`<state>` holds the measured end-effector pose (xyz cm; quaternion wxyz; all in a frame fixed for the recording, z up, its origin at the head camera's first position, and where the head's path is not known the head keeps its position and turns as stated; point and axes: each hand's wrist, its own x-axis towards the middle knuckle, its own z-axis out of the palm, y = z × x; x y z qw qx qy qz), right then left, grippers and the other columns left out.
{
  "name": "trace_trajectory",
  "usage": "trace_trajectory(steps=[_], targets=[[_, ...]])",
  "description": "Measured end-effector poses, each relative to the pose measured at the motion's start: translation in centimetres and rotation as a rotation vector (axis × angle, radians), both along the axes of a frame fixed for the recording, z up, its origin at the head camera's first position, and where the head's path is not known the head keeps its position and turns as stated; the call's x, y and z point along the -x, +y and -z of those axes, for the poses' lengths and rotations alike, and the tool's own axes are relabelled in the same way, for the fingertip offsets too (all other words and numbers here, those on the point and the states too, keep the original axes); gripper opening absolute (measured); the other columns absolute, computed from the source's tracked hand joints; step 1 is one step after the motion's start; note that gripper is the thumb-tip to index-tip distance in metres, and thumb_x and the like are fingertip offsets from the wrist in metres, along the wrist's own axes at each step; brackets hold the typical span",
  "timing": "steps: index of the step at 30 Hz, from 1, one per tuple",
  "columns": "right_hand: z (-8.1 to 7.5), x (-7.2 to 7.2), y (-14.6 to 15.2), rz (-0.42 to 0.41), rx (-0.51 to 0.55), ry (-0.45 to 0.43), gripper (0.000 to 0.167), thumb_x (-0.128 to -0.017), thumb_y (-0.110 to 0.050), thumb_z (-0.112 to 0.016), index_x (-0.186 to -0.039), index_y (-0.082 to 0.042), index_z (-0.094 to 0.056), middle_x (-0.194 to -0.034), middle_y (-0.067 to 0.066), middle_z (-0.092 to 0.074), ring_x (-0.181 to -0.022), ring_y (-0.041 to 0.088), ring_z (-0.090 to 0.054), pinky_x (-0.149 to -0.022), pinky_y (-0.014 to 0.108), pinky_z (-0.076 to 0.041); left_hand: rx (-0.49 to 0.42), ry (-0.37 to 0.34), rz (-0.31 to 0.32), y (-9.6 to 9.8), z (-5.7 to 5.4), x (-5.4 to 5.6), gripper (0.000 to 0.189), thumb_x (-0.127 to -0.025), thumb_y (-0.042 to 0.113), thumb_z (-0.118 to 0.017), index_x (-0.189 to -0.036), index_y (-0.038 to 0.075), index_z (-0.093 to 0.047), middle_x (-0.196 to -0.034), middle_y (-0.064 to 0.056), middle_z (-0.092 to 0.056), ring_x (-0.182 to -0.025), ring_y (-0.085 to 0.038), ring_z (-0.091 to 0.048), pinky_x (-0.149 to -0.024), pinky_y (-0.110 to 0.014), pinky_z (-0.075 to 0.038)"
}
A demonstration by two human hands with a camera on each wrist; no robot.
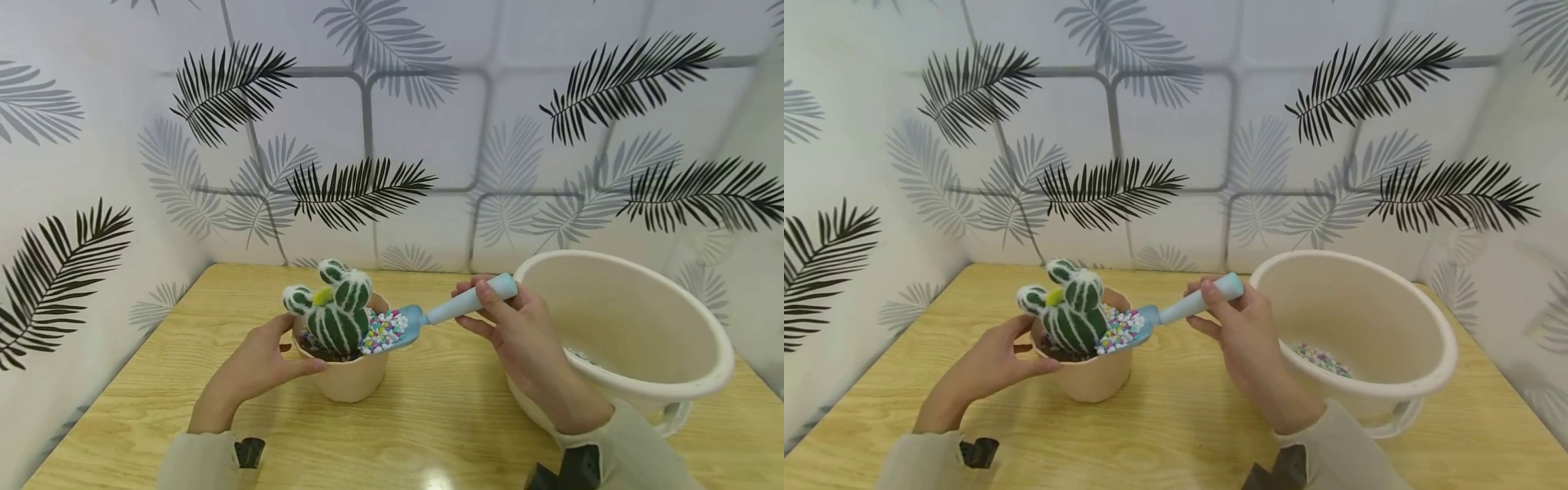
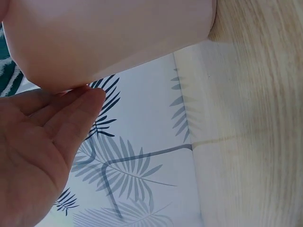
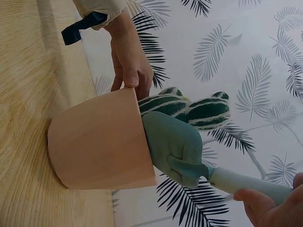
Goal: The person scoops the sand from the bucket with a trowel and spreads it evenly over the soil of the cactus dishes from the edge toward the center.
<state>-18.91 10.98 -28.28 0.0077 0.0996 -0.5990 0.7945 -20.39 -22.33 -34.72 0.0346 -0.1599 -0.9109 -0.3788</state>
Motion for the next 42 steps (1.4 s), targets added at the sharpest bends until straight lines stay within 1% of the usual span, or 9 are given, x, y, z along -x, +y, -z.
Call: trace_trajectory(steps=[7, 12, 15, 21, 27, 30, 32, 38, 42], targets=[[0.0, -0.1, -0.1, 0.011, 0.004, -0.03, 0.008, -0.097, -0.017, -0.054, -0.096, -0.013, -0.061, -0.095, -0.007, -0.069, -0.098, 0.011, -0.066, -0.083, 0.03, -0.056, 0.073, 0.016, -0.04, 0.5, -0.7, -0.3, 0.076, -0.075, 0.045, -0.078, -0.129, 0.0, -0.048, -0.13, -0.018, -0.054, -0.121, -0.036, -0.051, -0.09, -0.048, -0.051], [-0.2, 0.0, -0.1, 0.015, -0.007, -0.012, 0.009, -0.097, -0.019, -0.053, -0.095, -0.014, -0.06, -0.095, -0.007, -0.069, -0.099, 0.01, -0.066, -0.082, 0.029, -0.056, 0.152, 0.103, -0.051, 1.0, -1.0, -0.5, 0.078, -0.073, 0.049, -0.079, -0.127, 0.001, -0.052, -0.127, -0.019, -0.056, -0.11, -0.034, -0.057, -0.081, -0.045, -0.052], [-0.2, 0.0, 0.1, 0.019, -0.004, 0.006, 0.01, -0.097, -0.019, -0.053, -0.093, -0.014, -0.061, -0.095, -0.007, -0.069, -0.099, 0.011, -0.066, -0.082, 0.029, -0.057, 0.169, 0.135, -0.057, 1.3, -1.1, -0.5, 0.082, -0.071, 0.05, -0.079, -0.129, 0.0, -0.051, -0.126, -0.021, -0.056, -0.109, -0.035, -0.058, -0.082, -0.047, -0.052], [-0.1, 0.1, -0.1, 0.008, 0.012, -0.014, 0.009, -0.097, -0.017, -0.053, -0.093, -0.013, -0.06, -0.094, -0.006, -0.069, -0.098, 0.011, -0.066, -0.082, 0.029, -0.057, 0.228, 0.099, -0.107, 1.5, -1.5, -1.0, 0.08, -0.07, 0.054, -0.078, -0.123, -0.001, -0.055, -0.12, -0.02, -0.057, -0.111, -0.037, -0.057, -0.089, -0.052, -0.048], [-0.2, 0.1, -0.3, 0.017, 0.003, 0.008, 0.011, -0.098, -0.017, -0.053, -0.091, -0.014, -0.06, -0.094, -0.006, -0.069, -0.098, 0.01, -0.066, -0.081, 0.029, -0.057, 0.282, 0.075, -0.153, 2.0, -1.9, -1.3, 0.083, -0.068, 0.061, -0.076, -0.117, -0.002, -0.057, -0.11, -0.018, -0.058, -0.093, -0.028, -0.058, -0.078, -0.046, -0.049], [-0.1, 0.1, -0.2, 0.013, -0.001, -0.007, 0.01, -0.098, -0.017, -0.052, -0.093, -0.013, -0.059, -0.094, -0.007, -0.068, -0.098, 0.01, -0.066, -0.082, 0.029, -0.057, 0.27, 0.08, -0.15, 2.1, -2.0, -1.3, 0.084, -0.067, 0.061, -0.076, -0.117, -0.003, -0.055, -0.109, -0.019, -0.058, -0.093, -0.029, -0.058, -0.078, -0.047, -0.05], [-0.1, 0.2, -0.2, 0.004, -0.006, -0.01, 0.009, -0.098, -0.017, -0.052, -0.093, -0.012, -0.058, -0.095, -0.007, -0.068, -0.098, 0.01, -0.066, -0.082, 0.029, -0.057, 0.221, 0.081, -0.125, 2.1, -1.8, -1.2, 0.084, -0.068, 0.058, -0.078, -0.12, -0.003, -0.052, -0.112, -0.02, -0.057, -0.102, -0.033, -0.059, -0.084, -0.05, -0.049], [-0.2, 0.2, -0.3, -0.005, -0.029, 0.002, 0.008, -0.098, -0.016, -0.053, -0.095, -0.01, -0.058, -0.096, -0.006, -0.068, -0.098, 0.011, -0.066, -0.082, 0.029, -0.056, -0.03, 0.027, 0.043, 1.6, -0.3, -0.2, 0.077, -0.076, 0.037, -0.079, -0.131, 0.002, -0.038, -0.127, -0.018, -0.051, -0.122, -0.036, -0.05, -0.097, -0.053, -0.045], [-0.3, 0.2, -0.1, -0.01, -0.04, 0.0, 0.01, -0.099, -0.017, -0.052, -0.098, -0.009, -0.057, -0.096, -0.007, -0.068, -0.098, 0.01, -0.065, -0.082, 0.029, -0.056, -0.056, 0.041, 0.083, 1.6, 0.1, 0.3, 0.075, -0.077, 0.036, -0.079, -0.133, 0.005, -0.039, -0.127, -0.015, -0.054, -0.121, -0.032, -0.051, -0.096, -0.052, -0.045]])
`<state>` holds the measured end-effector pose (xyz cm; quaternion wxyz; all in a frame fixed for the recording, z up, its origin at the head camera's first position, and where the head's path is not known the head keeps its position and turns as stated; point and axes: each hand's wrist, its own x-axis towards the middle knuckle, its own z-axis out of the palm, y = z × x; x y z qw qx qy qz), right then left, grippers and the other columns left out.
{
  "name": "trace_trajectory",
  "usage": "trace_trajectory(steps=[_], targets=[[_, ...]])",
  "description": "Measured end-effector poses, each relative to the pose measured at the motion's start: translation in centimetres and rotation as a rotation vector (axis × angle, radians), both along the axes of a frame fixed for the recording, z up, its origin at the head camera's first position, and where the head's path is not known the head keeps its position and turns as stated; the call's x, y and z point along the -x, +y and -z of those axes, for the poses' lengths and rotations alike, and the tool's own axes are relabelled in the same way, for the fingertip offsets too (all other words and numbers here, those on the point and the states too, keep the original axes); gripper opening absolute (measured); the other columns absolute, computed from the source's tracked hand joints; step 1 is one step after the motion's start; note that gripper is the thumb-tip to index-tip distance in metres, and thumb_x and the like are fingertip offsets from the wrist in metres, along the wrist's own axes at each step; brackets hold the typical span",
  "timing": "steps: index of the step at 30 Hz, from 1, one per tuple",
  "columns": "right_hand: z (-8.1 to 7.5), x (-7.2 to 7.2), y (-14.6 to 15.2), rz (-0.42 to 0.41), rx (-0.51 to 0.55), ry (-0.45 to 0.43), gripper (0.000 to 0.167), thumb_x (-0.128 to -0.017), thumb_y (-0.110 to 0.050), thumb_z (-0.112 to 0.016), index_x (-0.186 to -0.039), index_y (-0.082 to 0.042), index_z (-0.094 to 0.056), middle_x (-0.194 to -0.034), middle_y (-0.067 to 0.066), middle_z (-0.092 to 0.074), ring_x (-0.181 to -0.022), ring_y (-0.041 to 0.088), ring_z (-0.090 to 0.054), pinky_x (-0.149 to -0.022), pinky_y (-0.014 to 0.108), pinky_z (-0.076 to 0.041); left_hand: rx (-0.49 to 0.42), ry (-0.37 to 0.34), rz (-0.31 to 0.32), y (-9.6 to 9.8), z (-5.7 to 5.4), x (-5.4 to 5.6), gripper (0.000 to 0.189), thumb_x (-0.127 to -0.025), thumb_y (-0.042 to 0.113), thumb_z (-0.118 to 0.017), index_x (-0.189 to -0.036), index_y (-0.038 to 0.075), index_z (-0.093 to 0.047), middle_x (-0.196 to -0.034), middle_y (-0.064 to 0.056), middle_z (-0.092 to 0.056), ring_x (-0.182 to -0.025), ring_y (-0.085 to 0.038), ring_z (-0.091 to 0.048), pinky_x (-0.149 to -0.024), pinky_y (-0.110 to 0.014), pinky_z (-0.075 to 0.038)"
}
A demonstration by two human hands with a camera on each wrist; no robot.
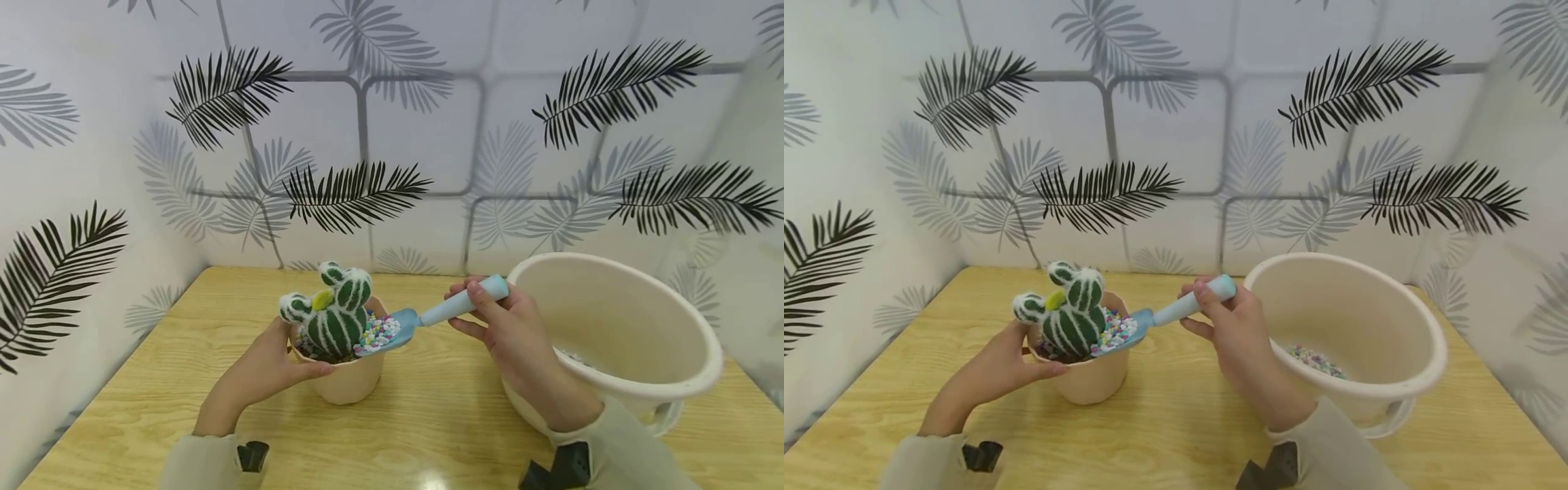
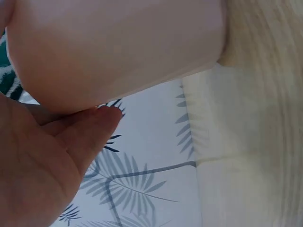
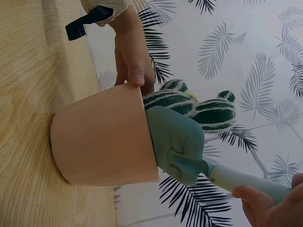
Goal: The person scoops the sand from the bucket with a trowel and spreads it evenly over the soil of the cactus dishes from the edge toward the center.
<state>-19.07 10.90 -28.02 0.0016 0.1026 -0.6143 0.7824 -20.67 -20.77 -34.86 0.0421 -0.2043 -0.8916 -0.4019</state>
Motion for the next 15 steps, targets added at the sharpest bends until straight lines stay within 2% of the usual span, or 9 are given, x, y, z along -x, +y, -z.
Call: trace_trajectory(steps=[4, 6, 15], targets=[[-0.13, 0.0, 0.33, -0.002, -0.005, 0.021, 0.011, -0.099, -0.018, -0.051, -0.096, -0.01, -0.059, -0.096, -0.006, -0.068, -0.099, 0.01, -0.065, -0.082, 0.029, -0.056, 0.039, 0.041, -0.02, 0.29, -0.06, 0.17, 0.08, -0.074, 0.042, -0.08, -0.135, 0.008, -0.041, -0.132, -0.014, -0.053, -0.126, -0.033, -0.048, -0.101, -0.054, -0.041], [-0.23, -0.01, 0.61, -0.005, 0.0, 0.02, 0.012, -0.098, -0.02, -0.053, -0.096, -0.011, -0.06, -0.097, -0.006, -0.068, -0.099, 0.01, -0.065, -0.083, 0.029, -0.056, 0.057, 0.039, -0.035, 0.46, -0.17, 0.12, 0.083, -0.073, 0.045, -0.08, -0.136, 0.009, -0.04, -0.135, -0.015, -0.051, -0.128, -0.034, -0.046, -0.102, -0.054, -0.04], [-0.2, 0.01, 0.64, 0.004, 0.005, 0.015, 0.013, -0.097, -0.021, -0.055, -0.097, -0.009, -0.061, -0.097, -0.003, -0.068, -0.1, 0.012, -0.065, -0.083, 0.03, -0.056, 0.09, 0.067, -0.081, 0.83, -0.17, -0.03, 0.085, -0.071, 0.05, -0.079, -0.136, 0.01, -0.041, -0.135, -0.015, -0.05, -0.126, -0.034, -0.048, -0.101, -0.053, -0.041]])
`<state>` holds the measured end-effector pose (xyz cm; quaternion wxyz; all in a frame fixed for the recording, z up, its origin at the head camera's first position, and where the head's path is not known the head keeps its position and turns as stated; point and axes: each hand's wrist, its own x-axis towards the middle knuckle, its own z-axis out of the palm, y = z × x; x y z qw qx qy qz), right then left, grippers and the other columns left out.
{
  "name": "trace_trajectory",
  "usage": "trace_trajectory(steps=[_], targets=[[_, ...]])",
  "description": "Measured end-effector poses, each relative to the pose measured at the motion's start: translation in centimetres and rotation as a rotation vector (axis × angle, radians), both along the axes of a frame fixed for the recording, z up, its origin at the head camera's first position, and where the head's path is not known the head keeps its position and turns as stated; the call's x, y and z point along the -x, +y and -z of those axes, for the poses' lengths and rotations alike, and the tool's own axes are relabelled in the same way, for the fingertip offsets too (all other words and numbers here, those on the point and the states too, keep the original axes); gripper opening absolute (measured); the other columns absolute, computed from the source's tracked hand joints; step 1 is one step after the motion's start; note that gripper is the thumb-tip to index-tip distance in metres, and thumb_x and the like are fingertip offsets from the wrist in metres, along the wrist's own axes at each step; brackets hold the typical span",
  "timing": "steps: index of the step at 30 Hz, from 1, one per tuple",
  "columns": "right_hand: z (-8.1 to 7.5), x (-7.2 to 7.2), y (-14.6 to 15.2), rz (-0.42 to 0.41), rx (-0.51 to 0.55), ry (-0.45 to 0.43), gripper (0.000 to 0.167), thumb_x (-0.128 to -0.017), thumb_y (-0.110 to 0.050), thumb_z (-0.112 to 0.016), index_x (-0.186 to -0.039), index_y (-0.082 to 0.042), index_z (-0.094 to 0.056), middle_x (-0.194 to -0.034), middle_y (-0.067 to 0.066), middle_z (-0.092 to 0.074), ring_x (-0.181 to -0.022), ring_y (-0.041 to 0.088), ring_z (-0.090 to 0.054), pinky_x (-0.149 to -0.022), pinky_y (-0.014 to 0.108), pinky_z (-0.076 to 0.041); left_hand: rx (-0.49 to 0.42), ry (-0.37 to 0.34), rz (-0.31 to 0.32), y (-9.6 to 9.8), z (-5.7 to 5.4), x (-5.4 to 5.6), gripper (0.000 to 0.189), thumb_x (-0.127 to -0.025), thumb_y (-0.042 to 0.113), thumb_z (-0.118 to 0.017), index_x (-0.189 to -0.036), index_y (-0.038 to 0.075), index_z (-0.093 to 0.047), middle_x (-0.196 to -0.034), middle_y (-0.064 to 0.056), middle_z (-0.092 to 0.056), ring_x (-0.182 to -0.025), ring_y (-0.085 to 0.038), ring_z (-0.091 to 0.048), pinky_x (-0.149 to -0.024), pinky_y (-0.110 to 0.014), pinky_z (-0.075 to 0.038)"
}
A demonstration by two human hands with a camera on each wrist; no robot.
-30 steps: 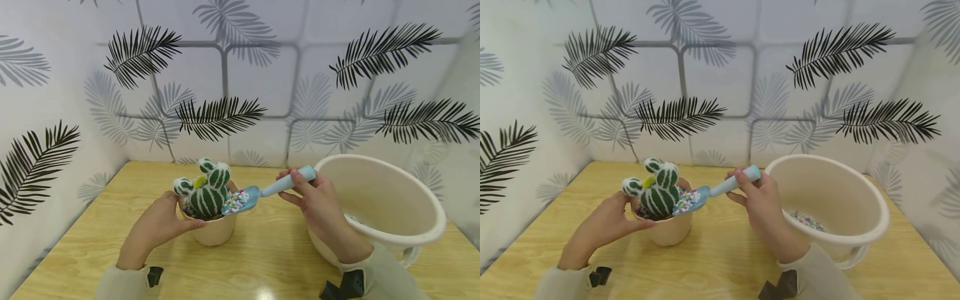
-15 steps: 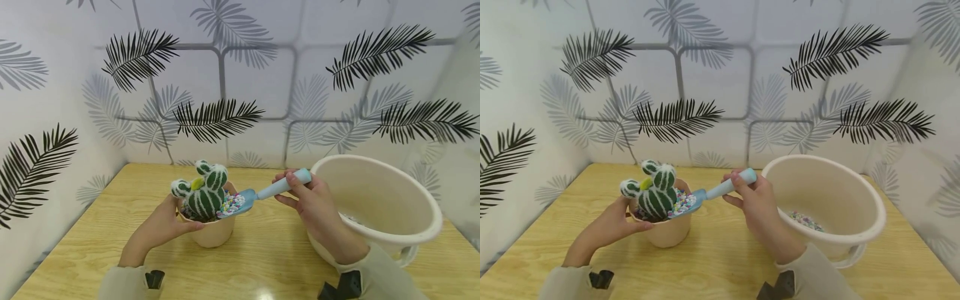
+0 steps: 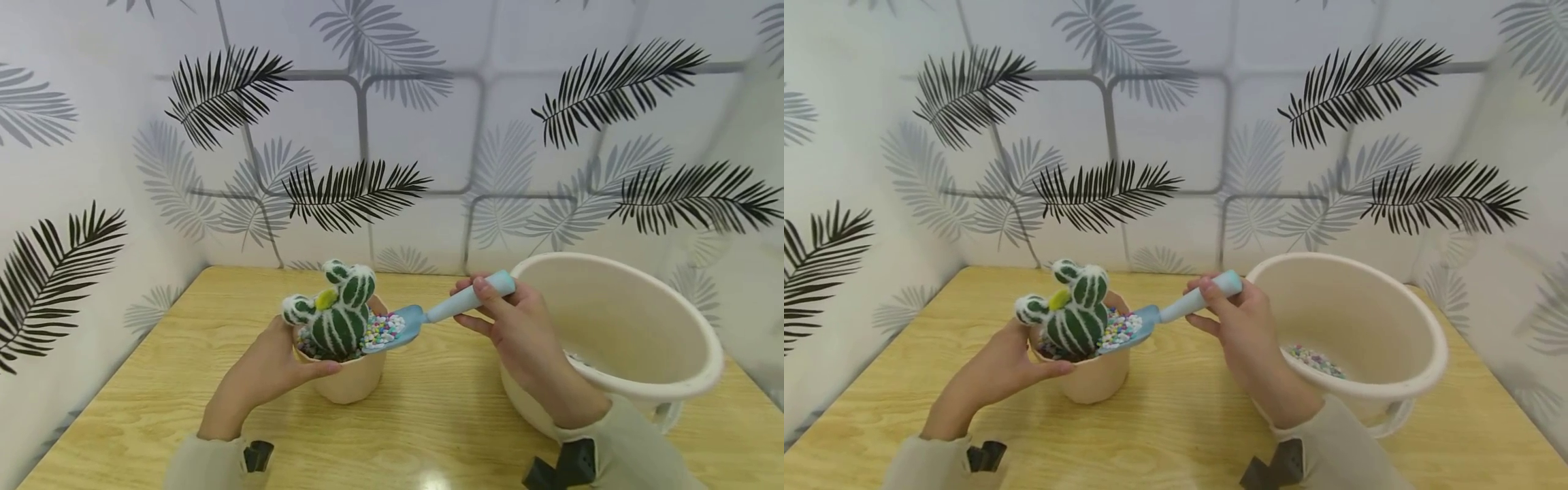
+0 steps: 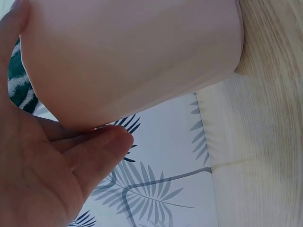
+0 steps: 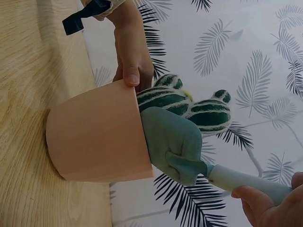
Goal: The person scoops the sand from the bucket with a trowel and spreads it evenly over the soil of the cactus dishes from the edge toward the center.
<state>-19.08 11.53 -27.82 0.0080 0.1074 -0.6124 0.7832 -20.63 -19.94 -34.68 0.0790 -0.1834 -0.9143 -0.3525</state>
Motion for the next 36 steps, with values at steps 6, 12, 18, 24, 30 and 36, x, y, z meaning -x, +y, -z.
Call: trace_trajectory(steps=[6, 12, 18, 24, 30, 36], targets=[[0.1, -0.2, -0.3, 0.006, 0.0, 0.01, 0.011, -0.098, -0.017, -0.053, -0.096, -0.009, -0.06, -0.096, -0.004, -0.068, -0.099, 0.011, -0.065, -0.083, 0.031, -0.056, 0.019, 0.009, -0.016, 0.3, -0.2, -0.3, 0.082, -0.072, 0.052, -0.078, -0.134, 0.011, -0.045, -0.133, -0.013, -0.052, -0.125, -0.031, -0.049, -0.1, -0.052, -0.043], [-0.1, -0.2, -0.1, -0.004, -0.032, 0.02, 0.014, -0.098, -0.021, -0.052, -0.099, -0.008, -0.059, -0.097, -0.006, -0.067, -0.099, 0.01, -0.065, -0.083, 0.03, -0.056, 0.027, 0.016, -0.035, 0.5, 0.0, -0.6, 0.084, -0.072, 0.053, -0.078, -0.135, 0.009, -0.043, -0.133, -0.014, -0.051, -0.125, -0.033, -0.049, -0.1, -0.053, -0.042], [-0.1, -0.2, 0.0, 0.002, -0.016, 0.011, 0.013, -0.098, -0.021, -0.054, -0.098, -0.009, -0.06, -0.097, -0.005, -0.068, -0.1, 0.011, -0.065, -0.083, 0.031, -0.056, 0.03, 0.016, -0.07, 0.9, 0.2, -0.5, 0.09, -0.071, 0.057, -0.076, -0.137, 0.009, -0.037, -0.134, -0.017, -0.047, -0.126, -0.035, -0.046, -0.099, -0.054, -0.043], [0.1, -0.2, -0.3, 0.015, 0.006, 0.007, 0.011, -0.097, -0.019, -0.054, -0.096, -0.011, -0.061, -0.096, -0.005, -0.068, -0.1, 0.012, -0.065, -0.083, 0.03, -0.056, 0.106, 0.01, -0.149, 1.4, 0.0, -1.0, 0.098, -0.072, 0.065, -0.071, -0.141, 0.007, -0.033, -0.137, -0.022, -0.042, -0.126, -0.039, -0.046, -0.095, -0.055, -0.046], [-0.3, -0.2, 0.0, 0.002, -0.013, 0.027, 0.014, -0.097, -0.023, -0.054, -0.098, -0.009, -0.058, -0.099, -0.003, -0.067, -0.102, 0.013, -0.065, -0.083, 0.03, -0.056, 0.12, -0.031, -0.165, 1.6, -0.3, -1.2, 0.1, -0.072, 0.066, -0.069, -0.142, 0.005, -0.031, -0.135, -0.026, -0.042, -0.123, -0.041, -0.048, -0.093, -0.055, -0.047], [0.0, -0.1, 0.1, -0.005, -0.006, 0.009, 0.016, -0.096, -0.024, -0.055, -0.099, -0.008, -0.058, -0.098, -0.003, -0.066, -0.103, 0.013, -0.065, -0.084, 0.031, -0.056, 0.015, -0.03, -0.049, 0.7, -0.6, -1.1, 0.081, -0.078, 0.042, -0.076, -0.14, 0.005, -0.038, -0.136, -0.021, -0.045, -0.128, -0.038, -0.043, -0.101, -0.055, -0.04]])
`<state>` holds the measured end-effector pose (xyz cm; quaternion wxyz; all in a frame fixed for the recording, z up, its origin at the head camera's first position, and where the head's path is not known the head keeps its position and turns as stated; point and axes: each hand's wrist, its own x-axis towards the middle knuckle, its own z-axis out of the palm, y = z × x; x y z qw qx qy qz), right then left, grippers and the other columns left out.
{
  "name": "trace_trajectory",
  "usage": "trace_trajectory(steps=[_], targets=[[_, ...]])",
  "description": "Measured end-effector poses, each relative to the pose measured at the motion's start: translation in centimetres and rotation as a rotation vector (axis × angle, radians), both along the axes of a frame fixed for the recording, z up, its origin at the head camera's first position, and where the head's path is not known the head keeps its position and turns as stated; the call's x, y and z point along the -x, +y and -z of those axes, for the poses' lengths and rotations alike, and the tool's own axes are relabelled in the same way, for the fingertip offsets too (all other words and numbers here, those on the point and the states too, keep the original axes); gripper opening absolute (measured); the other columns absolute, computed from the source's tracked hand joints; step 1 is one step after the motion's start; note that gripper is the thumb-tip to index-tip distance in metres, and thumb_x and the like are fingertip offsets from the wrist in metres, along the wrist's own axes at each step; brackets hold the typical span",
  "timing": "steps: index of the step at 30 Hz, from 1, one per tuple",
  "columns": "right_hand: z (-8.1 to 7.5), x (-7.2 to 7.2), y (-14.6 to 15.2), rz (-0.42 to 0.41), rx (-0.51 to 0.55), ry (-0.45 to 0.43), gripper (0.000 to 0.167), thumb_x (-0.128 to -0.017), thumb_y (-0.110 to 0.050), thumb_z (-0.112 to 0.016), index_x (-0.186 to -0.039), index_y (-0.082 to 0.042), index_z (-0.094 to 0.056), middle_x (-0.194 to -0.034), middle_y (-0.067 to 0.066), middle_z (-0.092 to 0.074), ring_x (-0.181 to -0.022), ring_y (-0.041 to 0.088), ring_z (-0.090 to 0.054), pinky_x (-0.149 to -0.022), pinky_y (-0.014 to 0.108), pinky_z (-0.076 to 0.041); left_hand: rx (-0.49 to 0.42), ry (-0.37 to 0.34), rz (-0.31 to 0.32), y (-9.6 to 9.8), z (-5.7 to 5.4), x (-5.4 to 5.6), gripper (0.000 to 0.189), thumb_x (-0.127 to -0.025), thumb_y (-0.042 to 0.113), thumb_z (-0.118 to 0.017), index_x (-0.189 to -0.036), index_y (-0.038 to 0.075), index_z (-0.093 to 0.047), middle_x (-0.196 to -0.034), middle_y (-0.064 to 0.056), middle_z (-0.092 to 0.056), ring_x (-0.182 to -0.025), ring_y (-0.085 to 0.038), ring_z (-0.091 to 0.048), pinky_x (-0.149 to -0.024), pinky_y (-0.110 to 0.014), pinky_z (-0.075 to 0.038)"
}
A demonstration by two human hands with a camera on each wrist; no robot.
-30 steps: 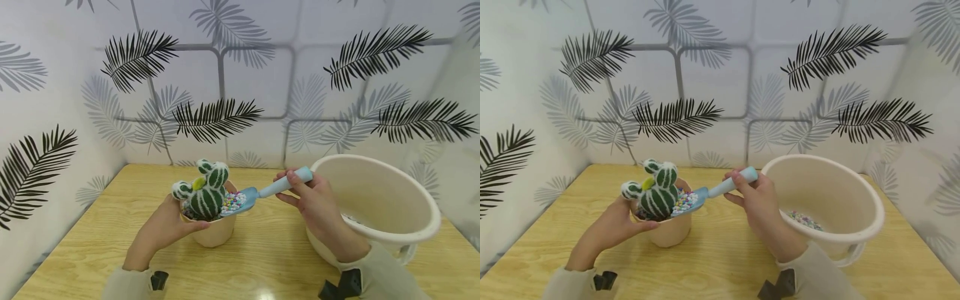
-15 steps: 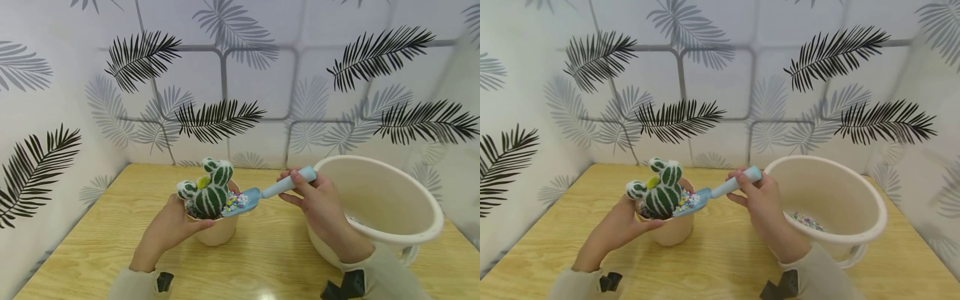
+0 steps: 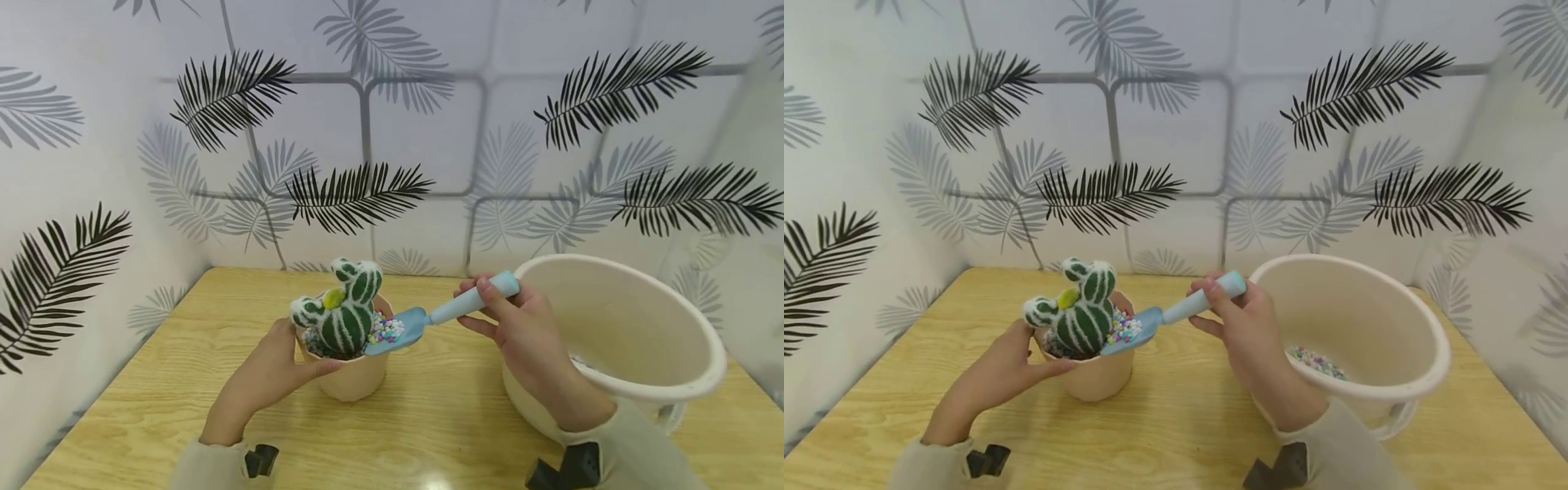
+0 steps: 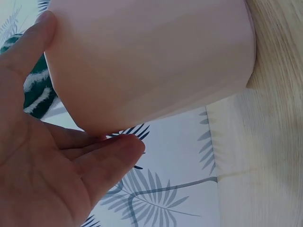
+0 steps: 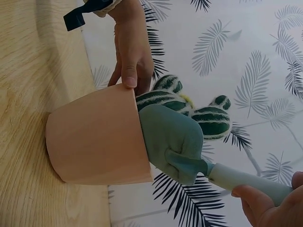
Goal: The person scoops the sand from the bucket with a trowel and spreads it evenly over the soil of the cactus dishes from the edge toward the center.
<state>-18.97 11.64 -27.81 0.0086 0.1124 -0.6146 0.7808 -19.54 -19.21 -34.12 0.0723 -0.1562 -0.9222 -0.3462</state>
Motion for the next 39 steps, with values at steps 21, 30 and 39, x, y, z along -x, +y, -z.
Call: trace_trajectory(steps=[21, 30, 39], targets=[[0.0, 0.2, -0.2, -0.007, 0.011, 0.018, 0.013, -0.095, -0.024, -0.057, -0.096, -0.011, -0.06, -0.097, -0.003, -0.067, -0.1, 0.012, -0.066, -0.083, 0.031, -0.056, 0.184, -0.026, -0.126, 0.8, -1.2, -1.2, 0.093, -0.079, 0.06, -0.067, -0.144, 0.0, -0.037, -0.134, -0.028, -0.047, -0.118, -0.041, -0.051, -0.091, -0.057, -0.047], [0.1, 0.5, 0.2, -0.003, 0.001, 0.038, 0.014, -0.095, -0.025, -0.059, -0.097, -0.011, -0.058, -0.097, -0.003, -0.066, -0.101, 0.012, -0.066, -0.083, 0.032, -0.056, 0.206, -0.056, -0.181, 1.7, -1.8, -1.5, 0.095, -0.078, 0.058, -0.069, -0.144, -0.001, -0.036, -0.13, -0.027, -0.05, -0.115, -0.04, -0.054, -0.089, -0.055, -0.048], [-0.3, 0.3, -0.6, 0.018, -0.035, 0.009, 0.013, -0.096, -0.022, -0.057, -0.098, -0.009, -0.059, -0.098, -0.003, -0.067, -0.101, 0.013, -0.066, -0.084, 0.032, -0.056, 0.231, -0.049, -0.235, 2.1, -1.8, -1.5, 0.096, -0.077, 0.061, -0.069, -0.14, -0.004, -0.04, -0.127, -0.027, -0.054, -0.113, -0.042, -0.055, -0.087, -0.055, -0.049]])
